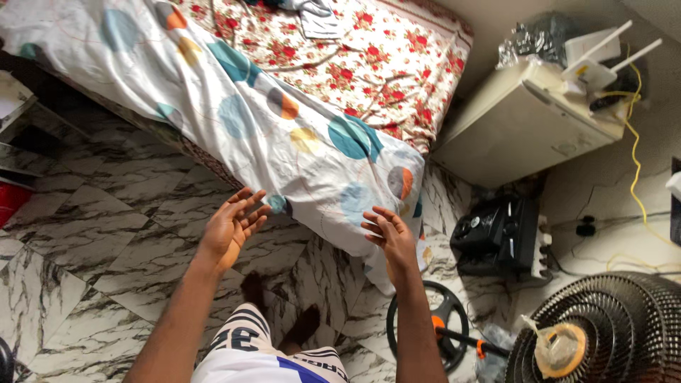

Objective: The person folds a blue and white patterned garment on a bed by hand, smoothing the fabric and folding it into a square shape.

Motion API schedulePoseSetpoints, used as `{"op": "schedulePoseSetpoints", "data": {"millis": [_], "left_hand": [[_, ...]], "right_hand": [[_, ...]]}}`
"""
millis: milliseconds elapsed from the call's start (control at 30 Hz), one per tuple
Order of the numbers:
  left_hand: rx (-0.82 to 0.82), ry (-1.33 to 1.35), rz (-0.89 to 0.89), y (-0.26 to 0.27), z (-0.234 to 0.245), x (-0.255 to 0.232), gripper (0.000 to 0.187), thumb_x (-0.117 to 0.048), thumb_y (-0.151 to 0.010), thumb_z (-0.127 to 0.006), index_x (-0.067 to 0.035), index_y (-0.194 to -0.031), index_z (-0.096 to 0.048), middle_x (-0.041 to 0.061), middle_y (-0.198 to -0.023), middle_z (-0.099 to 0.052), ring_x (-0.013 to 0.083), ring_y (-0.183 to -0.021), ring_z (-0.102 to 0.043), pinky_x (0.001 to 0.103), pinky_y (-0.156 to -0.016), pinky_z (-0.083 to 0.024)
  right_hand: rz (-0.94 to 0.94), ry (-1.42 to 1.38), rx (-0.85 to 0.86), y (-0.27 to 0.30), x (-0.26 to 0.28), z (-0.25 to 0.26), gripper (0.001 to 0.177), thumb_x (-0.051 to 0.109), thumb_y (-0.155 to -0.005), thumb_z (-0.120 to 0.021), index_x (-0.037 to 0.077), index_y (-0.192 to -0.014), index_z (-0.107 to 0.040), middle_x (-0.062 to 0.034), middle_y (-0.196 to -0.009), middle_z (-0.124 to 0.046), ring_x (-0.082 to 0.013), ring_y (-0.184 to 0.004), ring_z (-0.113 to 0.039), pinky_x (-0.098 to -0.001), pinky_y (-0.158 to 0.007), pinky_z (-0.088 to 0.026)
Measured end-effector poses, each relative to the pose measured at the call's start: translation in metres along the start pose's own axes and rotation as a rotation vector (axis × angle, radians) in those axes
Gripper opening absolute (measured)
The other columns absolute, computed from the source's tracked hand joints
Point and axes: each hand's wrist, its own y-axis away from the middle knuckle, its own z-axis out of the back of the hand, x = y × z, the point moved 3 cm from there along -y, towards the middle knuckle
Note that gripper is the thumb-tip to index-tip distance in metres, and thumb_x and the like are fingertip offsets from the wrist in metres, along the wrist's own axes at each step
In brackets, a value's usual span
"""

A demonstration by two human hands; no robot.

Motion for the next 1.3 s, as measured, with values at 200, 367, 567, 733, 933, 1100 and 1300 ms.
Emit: {"op": "schedulePoseSetpoints", "data": {"millis": [200, 367, 567, 733, 933, 1100, 1300], "left_hand": [[0.035, 0.074, -0.090, 0.009, 0.015, -0.043, 0.027, -0.015, -0.106, -0.041, -0.010, -0.130, -0.052, 0.013, -0.134, -0.066, 0.0235, -0.113, -0.067, 0.035, -0.096, -0.057], [0.065, 0.142, -0.175, 0.003, 0.043, -0.087, 0.027, -0.016, -0.107, -0.042, -0.010, -0.131, -0.053, 0.012, -0.133, -0.065, 0.0227, -0.114, -0.066, 0.035, -0.096, -0.057], [0.057, 0.169, -0.215, -0.009, 0.099, -0.147, 0.027, -0.015, -0.106, -0.044, -0.012, -0.131, -0.054, 0.009, -0.134, -0.065, 0.0217, -0.114, -0.066, 0.034, -0.097, -0.056], [0.008, 0.127, -0.233, -0.017, 0.142, -0.202, 0.029, -0.016, -0.105, -0.043, -0.012, -0.132, -0.054, 0.010, -0.134, -0.065, 0.0209, -0.114, -0.066, 0.034, -0.097, -0.057], [-0.023, 0.027, -0.236, -0.021, 0.181, -0.264, 0.031, -0.018, -0.106, -0.042, -0.011, -0.135, -0.052, 0.010, -0.134, -0.064, 0.0203, -0.113, -0.066, 0.033, -0.096, -0.058], [-0.013, -0.001, -0.228, -0.043, 0.203, -0.297, 0.031, -0.017, -0.106, -0.040, -0.011, -0.134, -0.051, 0.009, -0.135, -0.064, 0.0182, -0.113, -0.066, 0.033, -0.096, -0.058], [0.002, -0.070, -0.229, -0.101, 0.213, -0.334, 0.030, -0.018, -0.106, -0.042, -0.011, -0.134, -0.052, 0.009, -0.133, -0.066, 0.0180, -0.111, -0.068, 0.033, -0.094, -0.058]], "right_hand": [[0.048, 0.084, 0.084, -0.003, 0.028, -0.056, 0.039, 0.028, -0.101, -0.058, 0.005, -0.132, -0.062, -0.0115, -0.124, -0.074, -0.0218, -0.110, -0.072, -0.0374, -0.092, -0.058], [0.081, 0.111, 0.171, -0.019, 0.041, -0.116, 0.040, 0.028, -0.101, -0.057, 0.005, -0.133, -0.062, -0.0121, -0.124, -0.074, -0.0217, -0.110, -0.072, -0.0355, -0.090, -0.056], [0.129, 0.131, 0.269, -0.047, 0.044, -0.200, 0.039, 0.028, -0.101, -0.058, 0.004, -0.132, -0.063, -0.0132, -0.124, -0.074, -0.0227, -0.107, -0.072, -0.0355, -0.088, -0.056], [0.164, 0.150, 0.320, -0.074, 0.043, -0.269, 0.039, 0.029, -0.101, -0.057, 0.006, -0.133, -0.062, -0.0122, -0.124, -0.074, -0.0213, -0.109, -0.072, -0.0347, -0.089, -0.056], [0.167, 0.119, 0.307, -0.100, 0.042, -0.341, 0.038, 0.027, -0.101, -0.058, 0.005, -0.132, -0.062, -0.0125, -0.122, -0.074, -0.0219, -0.109, -0.072, -0.0352, -0.089, -0.056], [0.180, 0.122, 0.361, -0.126, 0.040, -0.389, 0.038, 0.028, -0.102, -0.059, 0.004, -0.131, -0.063, -0.0127, -0.120, -0.075, -0.0219, -0.107, -0.072, -0.0360, -0.089, -0.058], [0.157, 0.151, 0.319, -0.177, 0.041, -0.435, 0.036, 0.025, -0.102, -0.058, 0.004, -0.131, -0.062, -0.0126, -0.121, -0.074, -0.0210, -0.107, -0.071, -0.0355, -0.088, -0.056]]}}
